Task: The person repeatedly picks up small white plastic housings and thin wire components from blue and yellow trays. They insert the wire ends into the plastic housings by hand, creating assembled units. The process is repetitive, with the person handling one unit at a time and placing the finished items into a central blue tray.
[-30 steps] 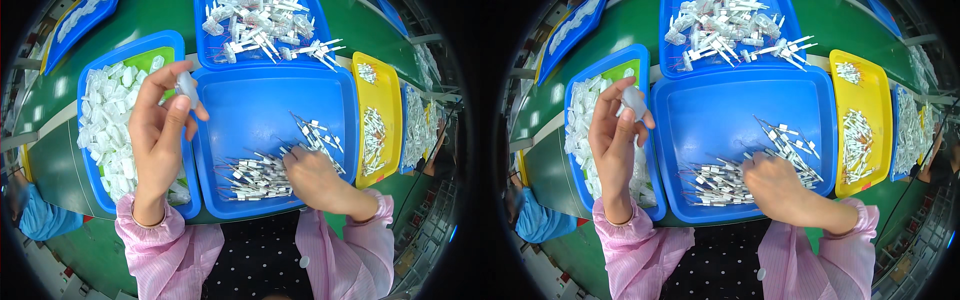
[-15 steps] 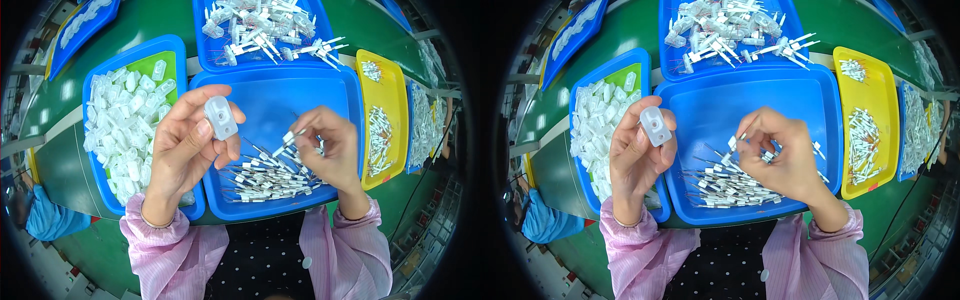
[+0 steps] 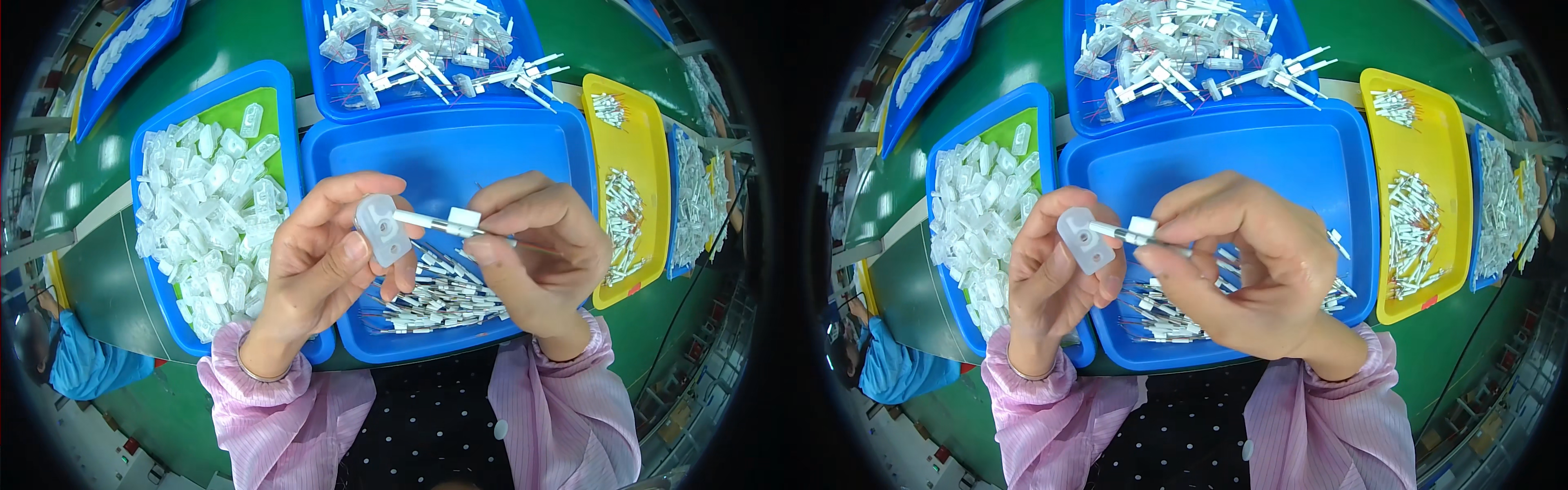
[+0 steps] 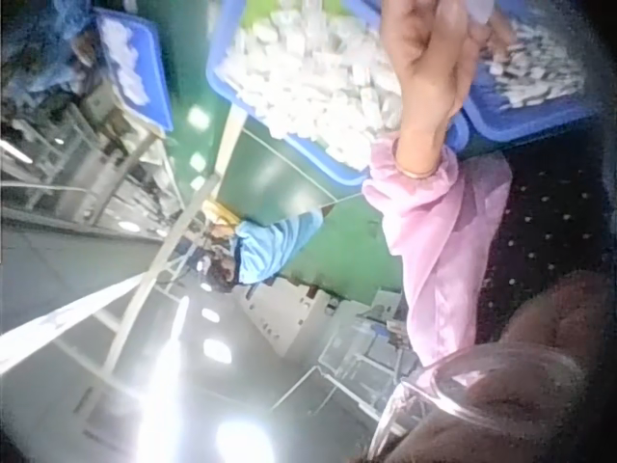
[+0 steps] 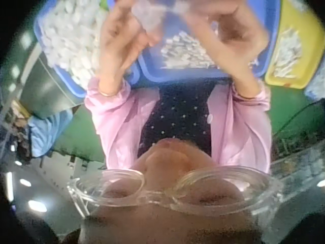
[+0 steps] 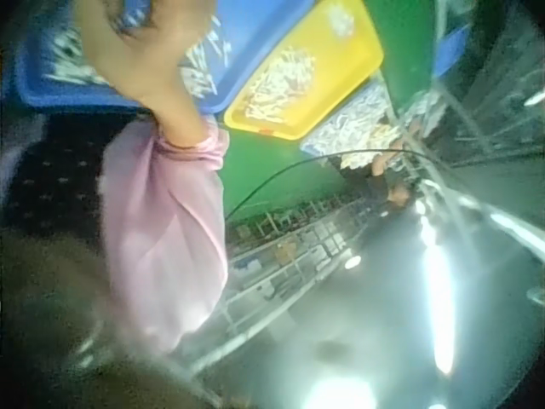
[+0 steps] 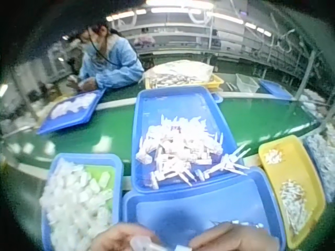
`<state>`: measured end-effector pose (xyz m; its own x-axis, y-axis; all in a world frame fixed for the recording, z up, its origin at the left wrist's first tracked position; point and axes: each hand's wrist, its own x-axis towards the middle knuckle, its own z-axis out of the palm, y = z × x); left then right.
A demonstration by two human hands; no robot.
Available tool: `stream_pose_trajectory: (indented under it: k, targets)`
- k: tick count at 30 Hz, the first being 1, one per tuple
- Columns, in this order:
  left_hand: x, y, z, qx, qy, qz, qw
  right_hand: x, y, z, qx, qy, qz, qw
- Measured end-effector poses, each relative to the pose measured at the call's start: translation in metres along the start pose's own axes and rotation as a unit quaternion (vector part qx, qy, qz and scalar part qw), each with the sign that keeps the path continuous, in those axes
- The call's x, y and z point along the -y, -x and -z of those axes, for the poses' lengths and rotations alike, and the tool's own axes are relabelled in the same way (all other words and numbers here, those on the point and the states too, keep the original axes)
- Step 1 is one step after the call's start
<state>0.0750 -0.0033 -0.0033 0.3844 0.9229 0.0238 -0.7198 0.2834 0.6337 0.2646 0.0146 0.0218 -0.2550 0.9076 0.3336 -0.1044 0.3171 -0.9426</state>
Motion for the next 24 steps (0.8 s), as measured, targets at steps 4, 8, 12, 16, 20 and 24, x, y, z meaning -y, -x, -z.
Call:
stream_pose_trajectory:
  k: [4, 8, 12, 16, 20, 24]
  targets:
    - [0.008, 0.002, -0.004, -0.024, -0.062, 0.013, 0.998, 0.0, 0.001, -0.007, -0.03, -0.058, -0.035, 0.997]
    - [0.017, 0.003, -0.008, -0.002, -0.116, 0.026, 0.993, -0.018, 0.0, -0.005, -0.039, -0.032, 0.029, 0.998]
    - [0.013, 0.0, -0.003, -0.017, -0.092, 0.002, 0.996, -0.013, -0.002, -0.004, -0.07, -0.024, 0.008, 0.997]
    - [0.003, -0.002, 0.003, -0.027, -0.04, -0.022, 0.999, 0.004, -0.004, 0.011, 0.006, 0.15, 0.032, 0.988]
    - [-0.006, -0.002, 0.007, -0.002, -0.042, -0.035, 0.999, 0.004, -0.008, 0.013, 0.056, 0.184, 0.092, 0.977]
    - [-0.007, -0.002, 0.007, 0.017, -0.077, -0.047, 0.996, 0.008, -0.008, 0.011, 0.052, 0.208, 0.095, 0.972]
